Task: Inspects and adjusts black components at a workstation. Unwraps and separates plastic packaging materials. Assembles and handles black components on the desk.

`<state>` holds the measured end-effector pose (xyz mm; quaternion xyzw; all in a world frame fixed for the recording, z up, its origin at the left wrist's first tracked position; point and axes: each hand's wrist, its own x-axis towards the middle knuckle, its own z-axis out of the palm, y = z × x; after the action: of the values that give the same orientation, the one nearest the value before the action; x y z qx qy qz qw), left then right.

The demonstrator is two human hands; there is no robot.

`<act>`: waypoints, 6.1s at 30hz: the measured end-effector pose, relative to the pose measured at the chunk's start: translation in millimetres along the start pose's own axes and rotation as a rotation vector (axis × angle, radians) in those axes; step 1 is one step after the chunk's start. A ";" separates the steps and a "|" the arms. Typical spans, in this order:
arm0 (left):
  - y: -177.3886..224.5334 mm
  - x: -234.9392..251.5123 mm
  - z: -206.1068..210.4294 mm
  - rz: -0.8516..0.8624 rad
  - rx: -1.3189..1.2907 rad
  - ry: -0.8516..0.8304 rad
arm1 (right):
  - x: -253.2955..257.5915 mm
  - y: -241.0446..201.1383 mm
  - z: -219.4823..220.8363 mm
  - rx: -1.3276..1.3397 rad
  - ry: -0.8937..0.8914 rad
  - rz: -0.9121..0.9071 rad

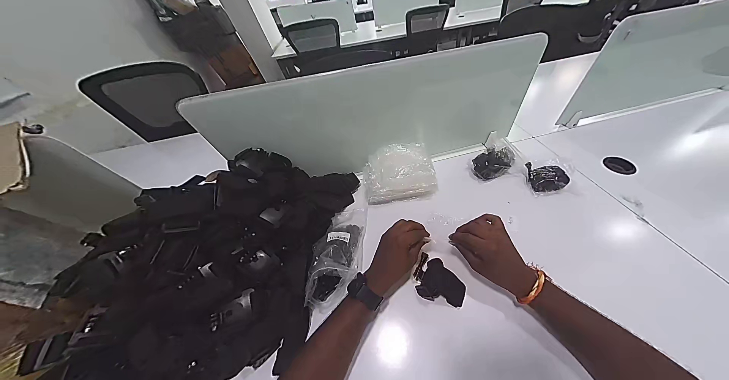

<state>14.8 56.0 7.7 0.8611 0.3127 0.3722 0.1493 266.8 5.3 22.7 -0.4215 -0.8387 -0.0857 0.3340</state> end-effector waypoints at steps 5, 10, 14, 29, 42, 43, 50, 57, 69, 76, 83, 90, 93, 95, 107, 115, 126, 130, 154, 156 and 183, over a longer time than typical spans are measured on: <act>9.4 5.9 -17.8 0.004 -0.113 -0.092 | 3.6 -1.6 -3.7 0.150 0.060 0.045; 27.6 5.5 -17.1 0.071 -0.103 -0.030 | 4.1 -11.5 -1.1 0.188 0.053 0.033; 31.3 6.4 -17.5 0.061 -0.097 -0.002 | 4.6 -13.0 -2.6 0.316 0.101 0.093; 63.1 77.3 -102.7 0.024 -0.247 0.200 | 124.4 -29.5 -58.9 0.700 0.222 0.107; 47.6 62.8 -135.7 -0.161 -0.302 0.130 | 122.3 -25.3 -51.7 0.827 0.185 0.178; 47.6 62.7 -136.1 -0.176 -0.306 0.121 | 122.6 -25.2 -51.5 0.824 0.178 0.168; 41.6 64.0 -131.9 -0.164 -0.341 0.017 | 121.8 -23.5 -42.7 0.764 0.195 0.118; 53.0 67.6 -105.6 -0.080 -0.364 0.148 | 121.5 -29.8 -34.9 0.712 0.135 0.090; 51.5 68.0 -98.4 -0.097 -0.345 0.205 | 120.8 -28.9 -35.6 0.686 0.139 0.087; 46.2 68.4 -92.6 -0.098 -0.232 0.262 | 120.0 -31.2 -28.6 0.626 0.076 0.088; 42.7 64.1 -149.0 -0.079 0.040 0.467 | 137.9 -1.0 -50.6 0.032 0.516 0.072; 42.1 45.5 -179.3 -0.091 -0.083 0.677 | 194.4 12.0 7.6 -0.327 0.454 -0.085; 43.4 43.2 -181.6 -0.073 -0.097 0.667 | 208.5 5.1 48.4 -0.360 0.127 -0.024; 45.6 42.0 -182.1 -0.083 -0.110 0.635 | 211.6 2.3 69.3 -0.363 -0.015 0.038; 53.3 36.2 -182.1 -0.143 -0.077 0.448 | 150.4 -30.4 2.1 0.133 -0.307 0.349; 49.5 54.2 -147.3 -0.186 0.030 -0.218 | 43.9 -74.8 -24.5 0.044 -1.042 0.391; 41.9 -24.0 -35.0 -0.626 -0.245 -0.503 | -9.4 -93.6 1.0 -0.016 -0.454 0.553; 40.3 -44.6 -30.2 -0.630 -0.519 -0.258 | -4.7 -97.8 3.5 0.055 -0.460 0.479; 4.4 -49.4 -10.7 -0.314 -0.406 -0.098 | 11.1 -13.5 49.9 0.854 -0.291 0.167; 2.3 -50.4 -10.3 -0.290 -0.402 -0.103 | 9.5 -14.0 50.3 0.761 -0.308 0.214; 1.2 -50.8 -11.1 -0.274 -0.395 -0.116 | 8.5 -19.5 46.3 0.754 -0.283 0.212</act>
<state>-19.6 22.4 -12.0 0.7847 0.3384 0.3523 0.3816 225.7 18.2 -4.6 -0.3613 -0.8009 0.3209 0.3535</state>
